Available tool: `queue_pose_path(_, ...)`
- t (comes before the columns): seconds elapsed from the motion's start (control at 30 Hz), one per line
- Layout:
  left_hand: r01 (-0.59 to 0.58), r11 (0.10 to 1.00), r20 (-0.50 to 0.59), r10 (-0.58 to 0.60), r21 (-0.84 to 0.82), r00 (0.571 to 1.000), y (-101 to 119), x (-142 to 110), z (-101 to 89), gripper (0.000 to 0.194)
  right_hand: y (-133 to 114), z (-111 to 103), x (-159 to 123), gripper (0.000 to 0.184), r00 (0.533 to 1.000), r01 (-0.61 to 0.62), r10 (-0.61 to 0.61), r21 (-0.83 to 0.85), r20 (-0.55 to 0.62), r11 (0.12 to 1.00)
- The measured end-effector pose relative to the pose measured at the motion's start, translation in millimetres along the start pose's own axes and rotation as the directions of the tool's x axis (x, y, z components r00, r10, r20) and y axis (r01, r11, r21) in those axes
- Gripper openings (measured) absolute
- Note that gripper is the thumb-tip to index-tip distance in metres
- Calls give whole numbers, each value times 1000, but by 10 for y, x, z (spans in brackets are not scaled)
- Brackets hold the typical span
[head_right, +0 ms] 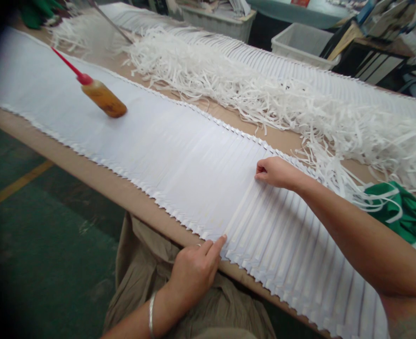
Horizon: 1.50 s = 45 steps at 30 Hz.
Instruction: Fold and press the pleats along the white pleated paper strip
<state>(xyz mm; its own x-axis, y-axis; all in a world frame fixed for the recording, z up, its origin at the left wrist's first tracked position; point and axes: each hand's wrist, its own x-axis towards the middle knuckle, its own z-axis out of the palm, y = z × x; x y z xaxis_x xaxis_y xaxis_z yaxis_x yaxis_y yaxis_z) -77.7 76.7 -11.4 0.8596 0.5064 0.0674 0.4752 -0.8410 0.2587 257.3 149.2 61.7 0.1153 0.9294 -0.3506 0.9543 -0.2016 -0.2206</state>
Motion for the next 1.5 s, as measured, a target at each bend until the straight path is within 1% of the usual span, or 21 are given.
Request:
queue_pose_path(0.1,3,1000,6,-3,-5,1000,-2,4,-11,47,20,1,21,15,1000,-4,4,-20,16,1000)
queue_pose_path(0.17,5,1000,19,-5,-13,1000,-3,11,-28,47,93,-16,50,15,1000,-11,11,-47,-2,999)
queue_pose_path(0.27,2,1000,23,-1,-18,1000,-6,20,-47,48,284,-80,125,15,996,-26,21,-66,-81,997)
queue_pose_path(0.43,4,1000,1,-4,-27,1000,-10,18,-26,49,592,-179,288,15,974,-75,71,-9,-214,997)
queue_pose_path(0.53,5,999,-2,-5,-35,1000,-15,10,-2,50,696,-164,361,19,963,-100,90,-28,-252,995)
queue_pose_path(0.6,1,999,-5,-1,-33,1000,-19,4,9,51,743,-134,391,21,962,-110,100,-25,-252,994)
queue_pose_path(0.73,-5,1000,-23,4,-29,1000,-26,4,18,51,787,-77,420,21,967,-106,105,9,-233,994)
queue_pose_path(0.97,-16,1000,-74,15,-19,997,-32,18,39,52,814,-5,463,20,943,-105,91,-28,-320,994)
queue_pose_path(1.17,-20,1000,-113,18,-19,993,-39,13,53,53,816,87,534,16,936,-104,84,-40,-343,994)
queue_pose_path(1.27,-28,999,-137,25,-22,990,-32,23,28,53,808,86,540,16,927,-114,84,-63,-364,991)
queue_pose_path(1.33,-34,999,-156,30,-24,987,-29,26,17,52,881,25,487,18,906,-148,102,-81,-411,986)
queue_pose_path(1.37,-37,999,-167,32,-25,985,-30,25,19,52,949,-22,433,19,884,-175,121,-80,-451,981)
queue_pose_path(1.43,-45,998,-191,38,-33,981,-39,17,41,51,1130,-128,267,20,826,-236,171,-55,-537,970)
queue_pose_path(1.47,-50,998,-206,41,-42,978,-46,11,61,49,1227,-171,162,22,800,-266,199,-36,-566,963)
queue_pose_path(1.5,-54,997,-223,41,-53,974,-54,6,85,48,1315,-198,49,24,785,-292,227,-22,-576,956)
